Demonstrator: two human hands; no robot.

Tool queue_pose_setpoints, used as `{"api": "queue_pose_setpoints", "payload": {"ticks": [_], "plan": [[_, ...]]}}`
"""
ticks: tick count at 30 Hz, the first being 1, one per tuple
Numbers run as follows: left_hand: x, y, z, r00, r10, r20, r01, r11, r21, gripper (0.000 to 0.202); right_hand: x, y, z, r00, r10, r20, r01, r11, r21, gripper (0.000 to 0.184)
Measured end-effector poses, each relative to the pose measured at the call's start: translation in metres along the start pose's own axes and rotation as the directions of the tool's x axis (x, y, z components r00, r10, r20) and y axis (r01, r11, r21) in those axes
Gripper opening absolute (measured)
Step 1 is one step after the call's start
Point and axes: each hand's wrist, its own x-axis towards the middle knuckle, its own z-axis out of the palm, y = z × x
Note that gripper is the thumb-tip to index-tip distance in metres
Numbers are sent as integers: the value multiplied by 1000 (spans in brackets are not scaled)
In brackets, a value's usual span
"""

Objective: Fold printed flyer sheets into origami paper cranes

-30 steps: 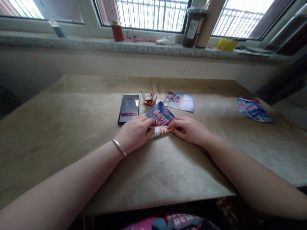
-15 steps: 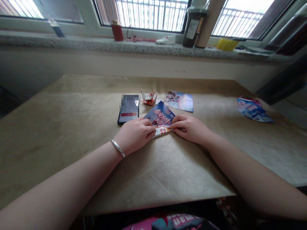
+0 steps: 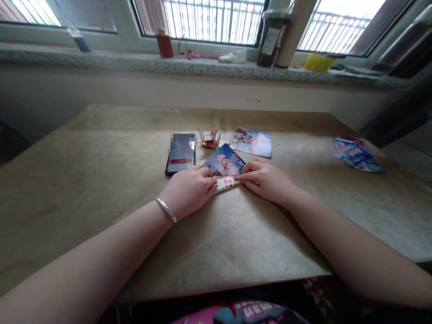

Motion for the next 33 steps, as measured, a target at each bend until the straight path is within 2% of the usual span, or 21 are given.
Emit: {"api": "queue_pose_setpoints", "payload": {"ticks": [5,13,23,33], "plan": [[1,2,-1,1000,7,-7,-7,1000,17,29,0,-2,-1,999,-15,29,17,998,-66,26],[0,0,2,994,105,-29,-103,992,72,30,0,-7,-3,998,-32,45,38,990,-138,28],[-3,3,2,995,97,-6,-96,992,85,28,2,-11,-4,994,-91,53,97,988,-124,28],[-2,3,0,995,96,2,-95,992,83,27,1,-13,-6,996,-48,73,59,986,-159,27]]}}
